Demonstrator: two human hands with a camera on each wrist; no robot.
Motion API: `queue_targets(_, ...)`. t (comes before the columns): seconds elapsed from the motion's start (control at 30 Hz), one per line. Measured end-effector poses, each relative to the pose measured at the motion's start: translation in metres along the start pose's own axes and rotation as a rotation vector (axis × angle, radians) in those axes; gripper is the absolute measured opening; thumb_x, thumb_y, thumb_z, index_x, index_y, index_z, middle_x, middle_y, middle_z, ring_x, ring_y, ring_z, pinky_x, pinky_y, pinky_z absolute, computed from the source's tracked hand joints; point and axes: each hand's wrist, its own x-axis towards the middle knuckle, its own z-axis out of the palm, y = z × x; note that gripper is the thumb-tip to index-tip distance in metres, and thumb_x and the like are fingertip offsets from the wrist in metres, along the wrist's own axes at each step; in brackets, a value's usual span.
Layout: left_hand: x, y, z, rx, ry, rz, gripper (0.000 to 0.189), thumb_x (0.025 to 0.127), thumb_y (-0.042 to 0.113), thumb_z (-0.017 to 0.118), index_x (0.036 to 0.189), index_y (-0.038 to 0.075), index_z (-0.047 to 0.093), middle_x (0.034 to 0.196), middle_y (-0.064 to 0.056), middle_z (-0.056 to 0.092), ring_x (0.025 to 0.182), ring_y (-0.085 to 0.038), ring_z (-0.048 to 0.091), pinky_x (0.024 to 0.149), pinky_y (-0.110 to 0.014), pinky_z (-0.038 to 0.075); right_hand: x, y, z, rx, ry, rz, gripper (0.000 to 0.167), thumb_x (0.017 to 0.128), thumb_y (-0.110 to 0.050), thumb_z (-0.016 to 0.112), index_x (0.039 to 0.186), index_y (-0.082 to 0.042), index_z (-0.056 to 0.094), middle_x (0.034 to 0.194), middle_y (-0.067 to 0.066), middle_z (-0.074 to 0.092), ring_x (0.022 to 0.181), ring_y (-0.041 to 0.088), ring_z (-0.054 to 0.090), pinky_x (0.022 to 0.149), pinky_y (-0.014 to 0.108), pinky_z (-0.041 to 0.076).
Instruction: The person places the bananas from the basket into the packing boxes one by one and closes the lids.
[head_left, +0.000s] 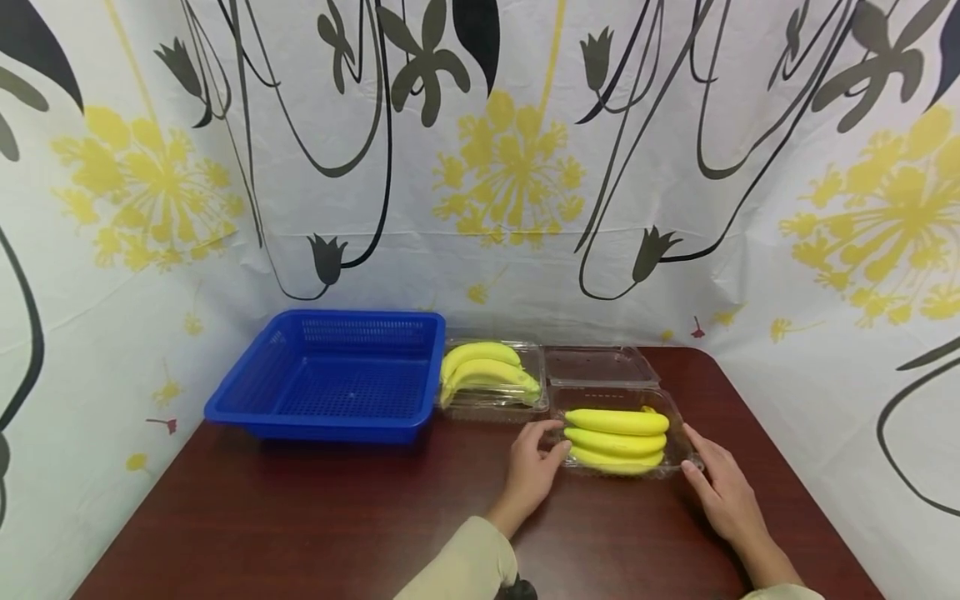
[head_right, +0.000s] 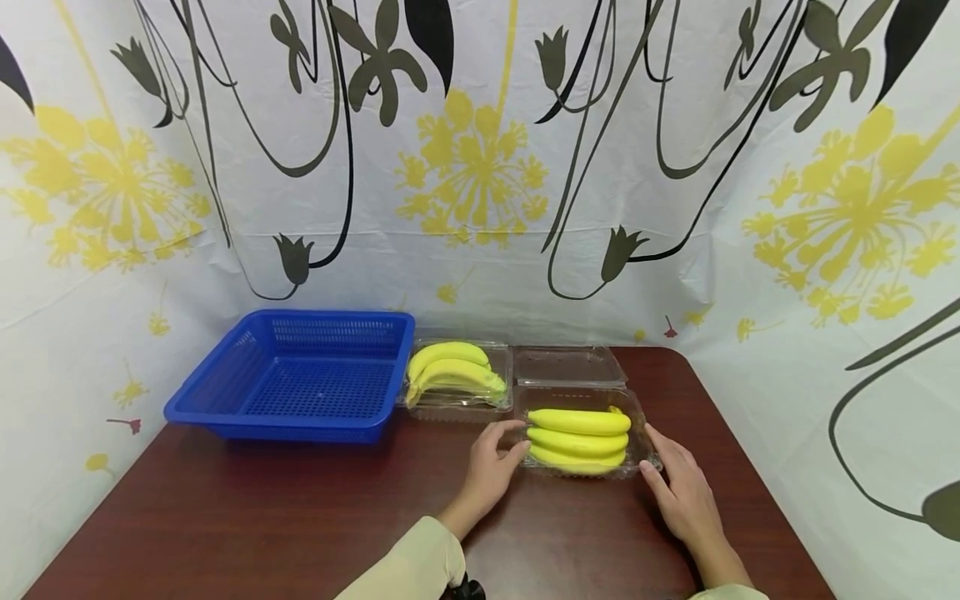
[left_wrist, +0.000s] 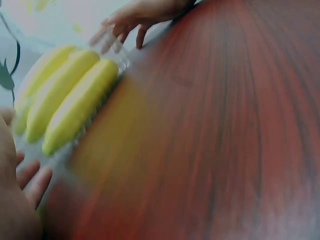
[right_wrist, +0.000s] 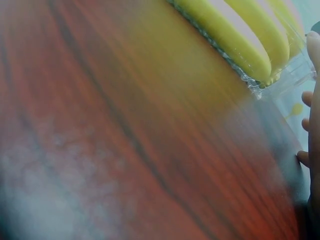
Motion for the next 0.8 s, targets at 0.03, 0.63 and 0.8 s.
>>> queue_targets(0.03, 0.0, -0.002, -0.001, -0.041, -0.013, -0.002, 0.03, 0.09, 0.015, 0.071, 0.119, 0.01, 0.066, 0.114, -0.001, 0.061, 0.091, -0.011, 0.061, 0.071, -0.023, 0.053, 0.001, -0.001, 0.001, 0.002, -0.002, 0.0, 0.057, 0.098, -0.015, 0.054, 0.152, -0.016, 0.036, 0.14, 0.025, 0.045, 0.126, 0.048, 0.037, 0.09, 0.068, 0.03)
queue_targets(0.63, -0.007, -0.008, -0.012, -0.165, -0.148, -0.063, 0.058, 0.083, 0.018, 0.079, 0.136, 0.014, 0.053, 0.131, -0.006, 0.057, 0.107, -0.022, 0.061, 0.081, -0.027, 0.053, 0.014, 0.0, -0.013, 0.505, 0.132, 0.132, 0.044, 0.109, -0.017, 0.023, 0.146, -0.005, 0.043, 0.125, -0.022, 0.057, 0.108, -0.006, 0.054, 0.078, 0.011, 0.044)
queue_targets(0.8, -0.005, -0.008, -0.014, -0.187, -0.156, -0.078, 0.059, 0.084, 0.02, 0.078, 0.137, 0.016, 0.052, 0.134, -0.002, 0.055, 0.109, -0.02, 0.06, 0.083, -0.027, 0.052, 0.048, -0.004, -0.026, 0.909, 0.082, 0.276, 0.047, 0.107, -0.04, 0.023, 0.139, -0.019, 0.05, 0.116, -0.019, 0.064, 0.104, -0.003, 0.059, 0.079, 0.015, 0.047)
